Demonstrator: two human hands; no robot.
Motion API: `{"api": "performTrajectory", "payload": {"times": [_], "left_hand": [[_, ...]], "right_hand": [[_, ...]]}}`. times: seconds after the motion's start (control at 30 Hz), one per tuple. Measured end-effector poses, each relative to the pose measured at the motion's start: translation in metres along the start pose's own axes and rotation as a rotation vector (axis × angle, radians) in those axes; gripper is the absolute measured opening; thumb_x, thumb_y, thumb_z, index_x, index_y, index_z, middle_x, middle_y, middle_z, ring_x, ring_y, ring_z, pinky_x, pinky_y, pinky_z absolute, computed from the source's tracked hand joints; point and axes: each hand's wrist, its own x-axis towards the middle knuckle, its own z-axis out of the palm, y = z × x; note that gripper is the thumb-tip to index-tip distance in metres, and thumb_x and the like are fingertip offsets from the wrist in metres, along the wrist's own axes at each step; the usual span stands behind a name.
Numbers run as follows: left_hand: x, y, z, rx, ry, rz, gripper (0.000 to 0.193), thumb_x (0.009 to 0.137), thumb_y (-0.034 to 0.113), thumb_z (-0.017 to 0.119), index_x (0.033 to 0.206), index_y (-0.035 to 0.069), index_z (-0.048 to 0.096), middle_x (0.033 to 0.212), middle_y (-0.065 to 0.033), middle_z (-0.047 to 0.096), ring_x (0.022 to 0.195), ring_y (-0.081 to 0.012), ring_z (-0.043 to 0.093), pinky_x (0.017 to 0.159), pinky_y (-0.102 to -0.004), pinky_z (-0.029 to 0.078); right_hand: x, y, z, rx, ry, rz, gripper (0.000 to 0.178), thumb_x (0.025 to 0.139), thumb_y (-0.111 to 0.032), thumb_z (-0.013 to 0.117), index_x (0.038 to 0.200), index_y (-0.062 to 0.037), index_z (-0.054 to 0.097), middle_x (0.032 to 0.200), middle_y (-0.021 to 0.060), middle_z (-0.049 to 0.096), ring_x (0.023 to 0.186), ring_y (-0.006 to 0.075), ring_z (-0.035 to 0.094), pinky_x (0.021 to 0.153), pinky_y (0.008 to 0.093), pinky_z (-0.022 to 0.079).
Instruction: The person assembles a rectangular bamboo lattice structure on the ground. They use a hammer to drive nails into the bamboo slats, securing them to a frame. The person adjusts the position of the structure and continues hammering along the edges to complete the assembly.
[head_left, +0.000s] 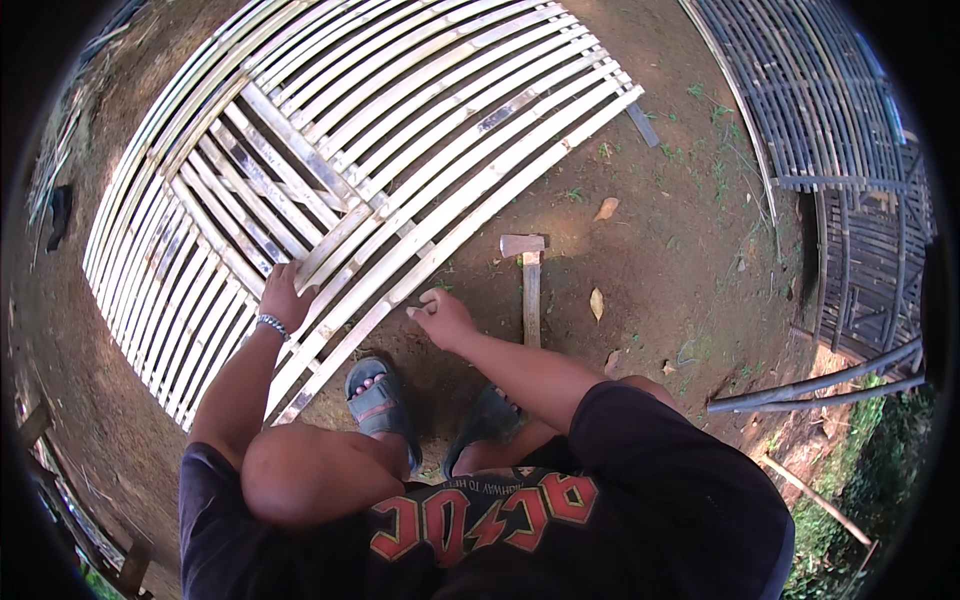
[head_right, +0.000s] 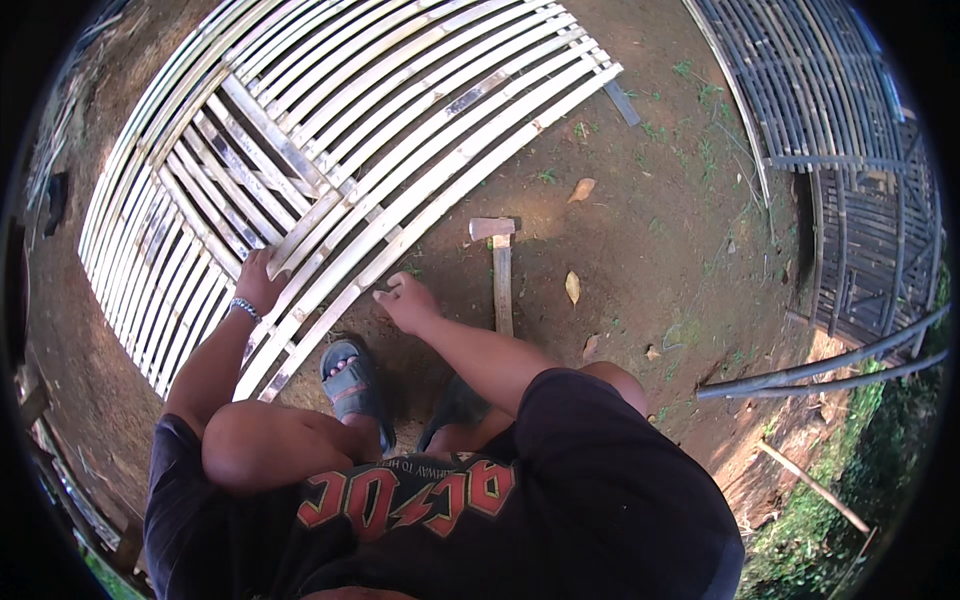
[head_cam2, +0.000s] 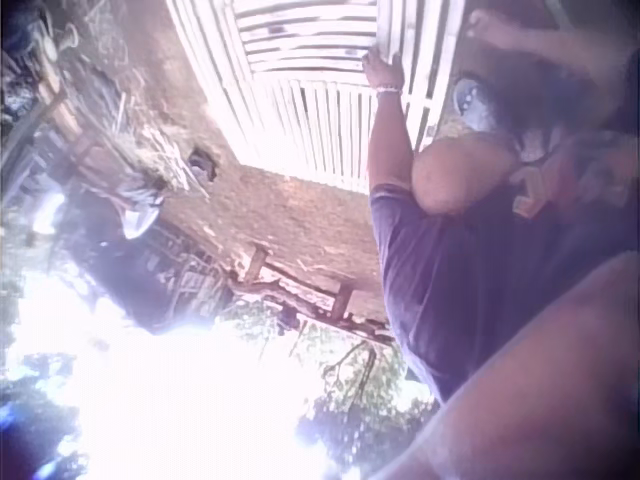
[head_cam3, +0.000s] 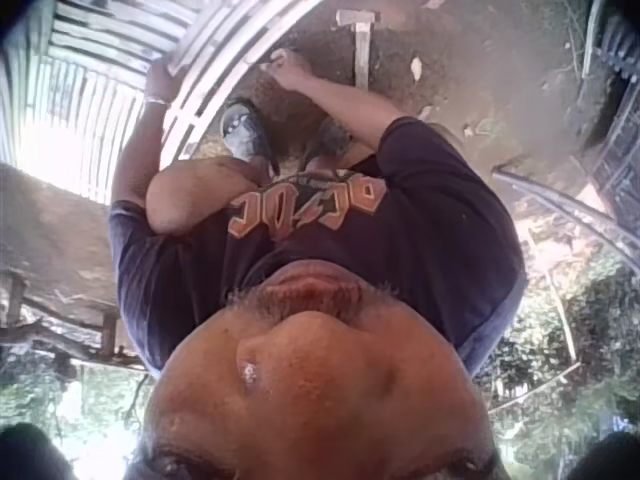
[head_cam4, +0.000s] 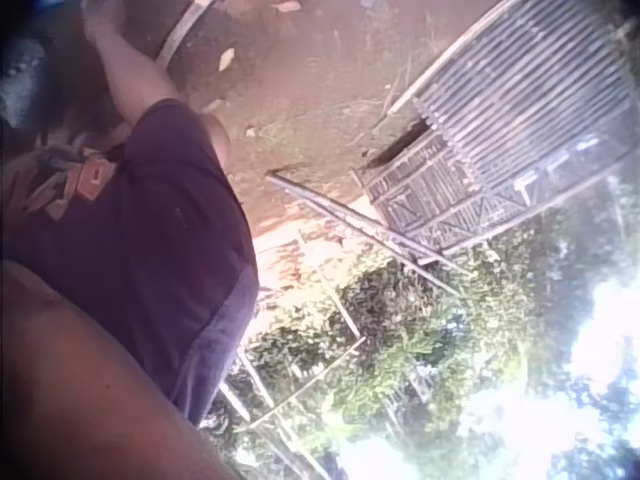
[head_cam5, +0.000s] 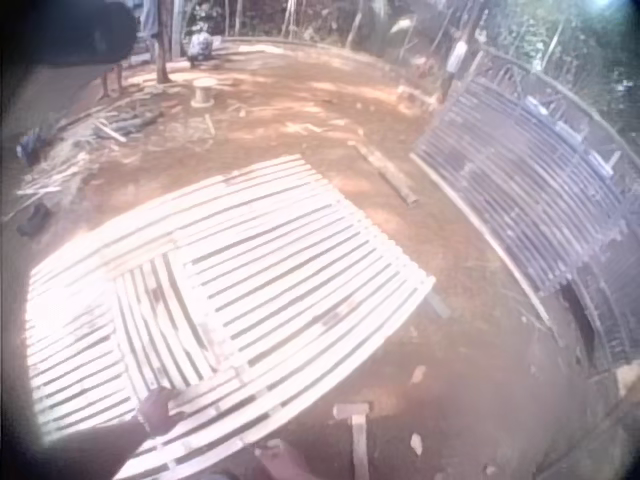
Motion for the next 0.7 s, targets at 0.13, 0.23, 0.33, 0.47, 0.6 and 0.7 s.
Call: {"api": "performTrajectory", "payload": {"times": [0.13, 0.23, 0.33, 0.47, 0.6, 0.7], "left_hand": [[-0.013, -0.014, 0.016, -0.068, 0.149, 0.043, 0.056, 0.085, 0.020, 0.077, 0.135, 0.003, 0.058, 0.135, -0.0229, 0.056, 0.127, -0.0411, 0.054, 0.110, -0.0475, 0.046], [-0.015, -0.026, 0.021, -0.041, 0.277, 0.130, 0.052, 0.084, 0.014, 0.076, 0.131, 0.000, 0.058, 0.130, -0.0245, 0.057, 0.123, -0.0423, 0.056, 0.107, -0.0490, 0.047], [-0.007, -0.023, 0.018, -0.053, 0.281, 0.171, 0.051, 0.084, 0.012, 0.076, 0.130, 0.000, 0.058, 0.129, -0.0242, 0.058, 0.121, -0.0417, 0.057, 0.105, -0.0495, 0.048], [0.007, -0.015, -0.011, -0.036, 0.208, 0.143, 0.049, 0.085, 0.014, 0.078, 0.128, 0.002, 0.059, 0.127, -0.0230, 0.059, 0.119, -0.0401, 0.059, 0.101, -0.0469, 0.051], [0.005, 0.029, -0.056, 0.008, 0.078, 0.114, 0.050, 0.086, 0.021, 0.079, 0.129, 0.004, 0.060, 0.127, -0.0193, 0.061, 0.102, -0.0321, 0.066, 0.089, -0.0445, 0.056], [-0.018, 0.079, -0.090, 0.027, -0.072, 0.071, 0.050, 0.091, 0.030, 0.076, 0.131, 0.003, 0.060, 0.127, -0.0200, 0.061, 0.102, -0.0312, 0.067, 0.093, -0.0442, 0.055]], "right_hand": [[-0.029, 0.060, -0.064, -0.578, 0.873, -0.216, 0.057, 0.084, -0.025, 0.077, 0.134, -0.0117, 0.054, 0.132, 0.0175, 0.053, 0.129, 0.0341, 0.050, 0.107, 0.0474, 0.042], [-0.037, 0.079, -0.098, -0.533, 0.924, 0.050, 0.062, 0.082, -0.024, 0.077, 0.137, -0.0128, 0.051, 0.129, 0.0167, 0.053, 0.131, 0.0350, 0.049, 0.109, 0.0481, 0.041], [-0.038, 0.102, -0.106, -0.382, 0.839, 0.159, 0.065, 0.079, -0.024, 0.078, 0.136, -0.0104, 0.048, 0.131, 0.0194, 0.053, 0.128, 0.0397, 0.052, 0.107, 0.0493, 0.045], [-0.038, 0.099, -0.104, -0.318, 0.780, 0.175, 0.067, 0.077, -0.023, 0.080, 0.132, -0.0057, 0.047, 0.132, 0.0232, 0.053, 0.122, 0.0451, 0.056, 0.103, 0.0511, 0.050], [-0.053, 0.092, -0.123, -0.137, 0.762, 0.264, 0.067, 0.076, -0.021, 0.079, 0.132, -0.0007, 0.049, 0.128, 0.0270, 0.059, 0.115, 0.0457, 0.063, 0.098, 0.0525, 0.053], [-0.092, 0.082, -0.149, -0.054, 0.654, 0.320, 0.065, 0.076, -0.021, 0.076, 0.131, 0.0027, 0.053, 0.122, 0.0297, 0.065, 0.111, 0.0453, 0.067, 0.095, 0.0516, 0.054]]}}
